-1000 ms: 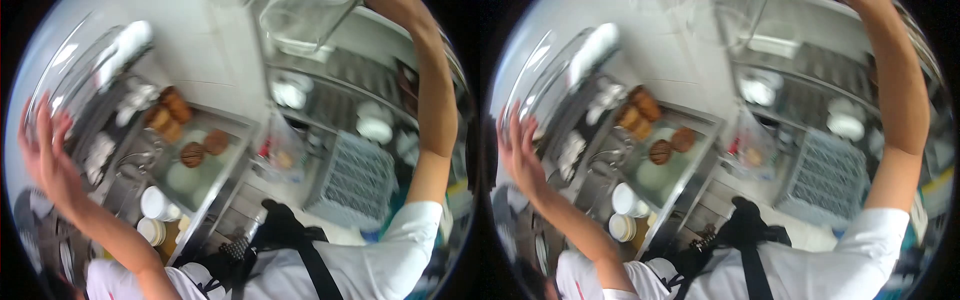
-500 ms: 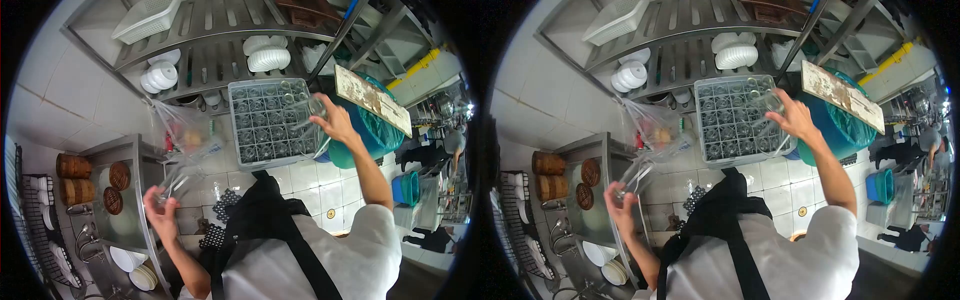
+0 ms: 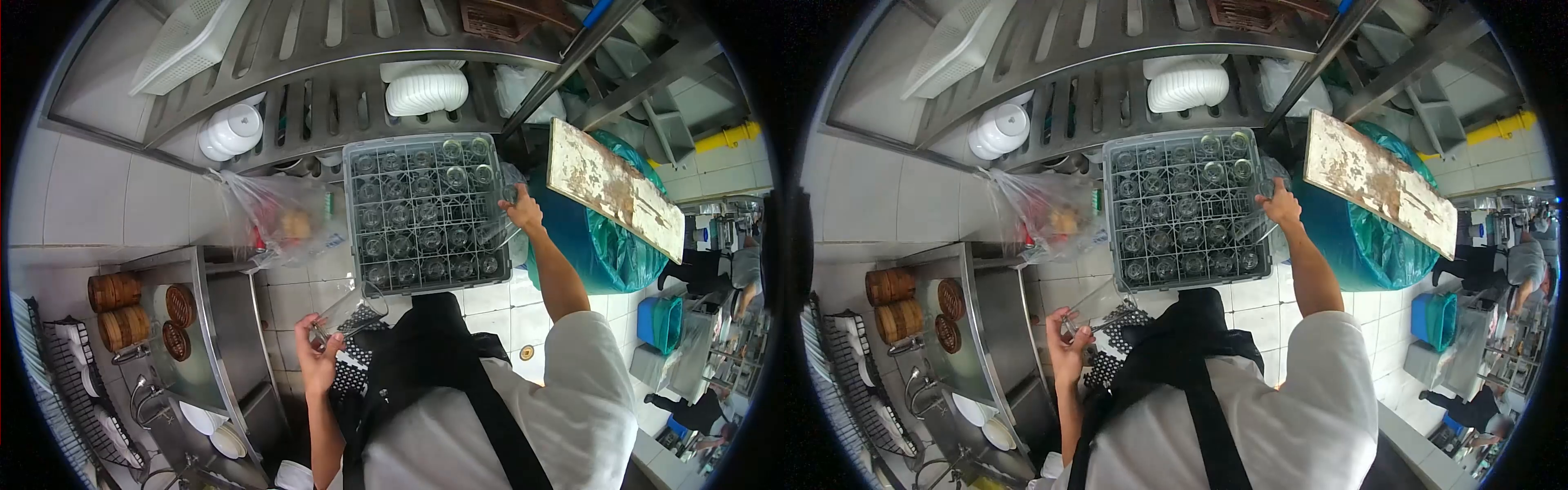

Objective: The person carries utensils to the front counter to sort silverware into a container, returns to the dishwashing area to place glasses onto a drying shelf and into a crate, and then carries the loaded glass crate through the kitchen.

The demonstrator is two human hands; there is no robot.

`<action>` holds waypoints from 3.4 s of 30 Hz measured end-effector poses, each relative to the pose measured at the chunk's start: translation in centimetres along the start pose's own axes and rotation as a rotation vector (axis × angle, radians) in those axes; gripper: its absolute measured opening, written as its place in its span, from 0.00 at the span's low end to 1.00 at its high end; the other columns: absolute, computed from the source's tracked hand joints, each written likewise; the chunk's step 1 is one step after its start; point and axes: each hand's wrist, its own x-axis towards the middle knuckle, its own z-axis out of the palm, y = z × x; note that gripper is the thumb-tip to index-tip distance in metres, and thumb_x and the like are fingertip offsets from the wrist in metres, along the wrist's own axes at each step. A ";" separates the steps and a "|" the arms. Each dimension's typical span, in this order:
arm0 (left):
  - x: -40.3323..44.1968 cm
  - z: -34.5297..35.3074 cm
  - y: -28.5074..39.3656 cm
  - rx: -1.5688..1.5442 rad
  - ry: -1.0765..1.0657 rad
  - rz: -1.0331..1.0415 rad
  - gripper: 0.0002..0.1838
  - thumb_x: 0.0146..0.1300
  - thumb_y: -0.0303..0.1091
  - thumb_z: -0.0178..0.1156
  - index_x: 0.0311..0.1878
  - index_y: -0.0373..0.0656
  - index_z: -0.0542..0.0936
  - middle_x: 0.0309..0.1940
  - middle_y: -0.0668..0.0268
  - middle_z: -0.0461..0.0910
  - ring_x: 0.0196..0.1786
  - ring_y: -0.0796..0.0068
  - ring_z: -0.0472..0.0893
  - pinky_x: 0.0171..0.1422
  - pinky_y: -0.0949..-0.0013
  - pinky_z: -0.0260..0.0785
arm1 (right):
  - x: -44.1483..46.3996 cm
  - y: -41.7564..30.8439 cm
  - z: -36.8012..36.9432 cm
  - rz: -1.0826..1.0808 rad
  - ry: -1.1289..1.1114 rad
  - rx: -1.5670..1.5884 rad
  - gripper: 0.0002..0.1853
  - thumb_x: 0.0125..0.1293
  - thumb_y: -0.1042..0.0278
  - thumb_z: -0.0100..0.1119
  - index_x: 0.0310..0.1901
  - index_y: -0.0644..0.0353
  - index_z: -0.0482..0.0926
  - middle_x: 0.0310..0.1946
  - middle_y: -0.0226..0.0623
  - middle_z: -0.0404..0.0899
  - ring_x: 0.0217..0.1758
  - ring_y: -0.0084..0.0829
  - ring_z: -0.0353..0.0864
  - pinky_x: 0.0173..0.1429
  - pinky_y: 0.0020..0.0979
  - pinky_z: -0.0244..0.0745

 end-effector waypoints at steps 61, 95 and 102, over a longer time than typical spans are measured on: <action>3.6 16.9 -2.3 0.621 -0.768 0.497 0.40 0.57 0.34 0.68 0.72 0.46 0.61 0.65 0.50 0.66 0.66 0.50 0.69 0.70 0.57 0.63 | -7.7 4.3 6.2 0.404 -0.513 0.992 0.58 0.48 0.38 0.73 0.72 0.58 0.49 0.54 0.55 0.69 0.48 0.47 0.77 0.43 0.49 0.78; -2.8 -4.8 -25.0 -0.259 0.319 -0.631 0.11 0.68 0.37 0.53 0.51 0.46 0.74 0.39 0.69 0.78 0.37 0.75 0.79 0.39 0.69 0.75 | -3.8 -6.8 15.8 -0.250 -0.462 -0.344 0.29 0.66 0.56 0.58 0.60 0.71 0.69 0.60 0.57 0.71 0.63 0.52 0.74 0.62 0.45 0.75; -1.8 -5.0 -24.6 -0.308 0.366 -0.579 0.14 0.65 0.37 0.58 0.53 0.45 0.75 0.43 0.67 0.79 0.41 0.73 0.80 0.39 0.70 0.73 | -5.3 -10.8 6.9 -0.491 -0.407 -0.449 0.25 0.48 0.58 0.70 0.44 0.70 0.81 0.45 0.53 0.82 0.50 0.47 0.84 0.52 0.43 0.80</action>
